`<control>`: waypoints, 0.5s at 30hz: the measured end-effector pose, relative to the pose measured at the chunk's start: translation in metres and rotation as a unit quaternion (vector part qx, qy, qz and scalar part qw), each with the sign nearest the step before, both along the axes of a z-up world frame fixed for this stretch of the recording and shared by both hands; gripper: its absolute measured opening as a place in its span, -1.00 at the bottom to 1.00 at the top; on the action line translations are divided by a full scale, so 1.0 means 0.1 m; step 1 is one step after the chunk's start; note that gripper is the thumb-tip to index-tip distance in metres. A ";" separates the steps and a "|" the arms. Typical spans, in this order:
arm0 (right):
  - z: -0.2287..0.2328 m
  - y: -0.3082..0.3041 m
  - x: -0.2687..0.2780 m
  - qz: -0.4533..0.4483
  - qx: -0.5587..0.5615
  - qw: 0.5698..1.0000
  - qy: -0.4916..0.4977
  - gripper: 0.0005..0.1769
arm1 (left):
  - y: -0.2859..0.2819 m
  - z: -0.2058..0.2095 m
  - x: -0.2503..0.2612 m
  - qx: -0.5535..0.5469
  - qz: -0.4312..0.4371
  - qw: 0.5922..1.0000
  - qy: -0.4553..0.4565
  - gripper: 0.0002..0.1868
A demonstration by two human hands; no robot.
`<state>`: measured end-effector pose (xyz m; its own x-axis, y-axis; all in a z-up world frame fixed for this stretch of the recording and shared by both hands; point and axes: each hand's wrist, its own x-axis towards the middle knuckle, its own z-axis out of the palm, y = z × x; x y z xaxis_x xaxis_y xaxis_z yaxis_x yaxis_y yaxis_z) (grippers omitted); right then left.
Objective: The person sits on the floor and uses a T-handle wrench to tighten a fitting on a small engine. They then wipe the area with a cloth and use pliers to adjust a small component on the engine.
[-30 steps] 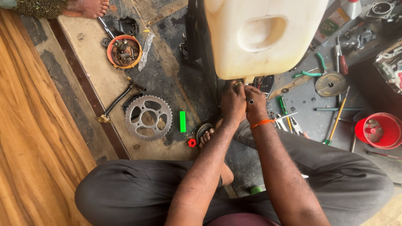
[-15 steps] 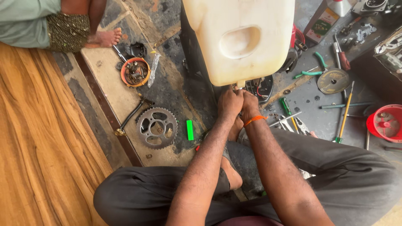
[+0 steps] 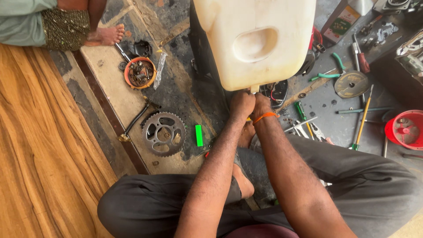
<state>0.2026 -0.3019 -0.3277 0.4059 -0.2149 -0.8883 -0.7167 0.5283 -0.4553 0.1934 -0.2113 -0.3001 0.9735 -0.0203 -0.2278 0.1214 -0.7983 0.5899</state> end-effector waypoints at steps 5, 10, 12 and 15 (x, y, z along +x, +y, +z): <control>-0.05 0.04 -0.01 -0.080 0.067 0.992 -0.067 -0.68 | 0.07 -0.07 -0.03 -0.123 0.052 0.990 0.052 -0.49; -0.03 0.01 -0.03 -0.088 0.075 0.993 -0.032 -0.71 | 0.18 -0.07 -0.30 -0.290 0.097 0.952 -0.010 -0.51; -0.03 -0.01 -0.02 -0.042 0.101 0.989 -0.098 -0.70 | 0.21 0.00 -0.41 -0.404 0.143 0.904 -0.005 -0.53; -0.05 -0.05 -0.04 -0.001 0.147 0.979 -0.143 -0.67 | 0.21 0.20 -0.60 -0.479 0.137 0.865 -0.062 -0.53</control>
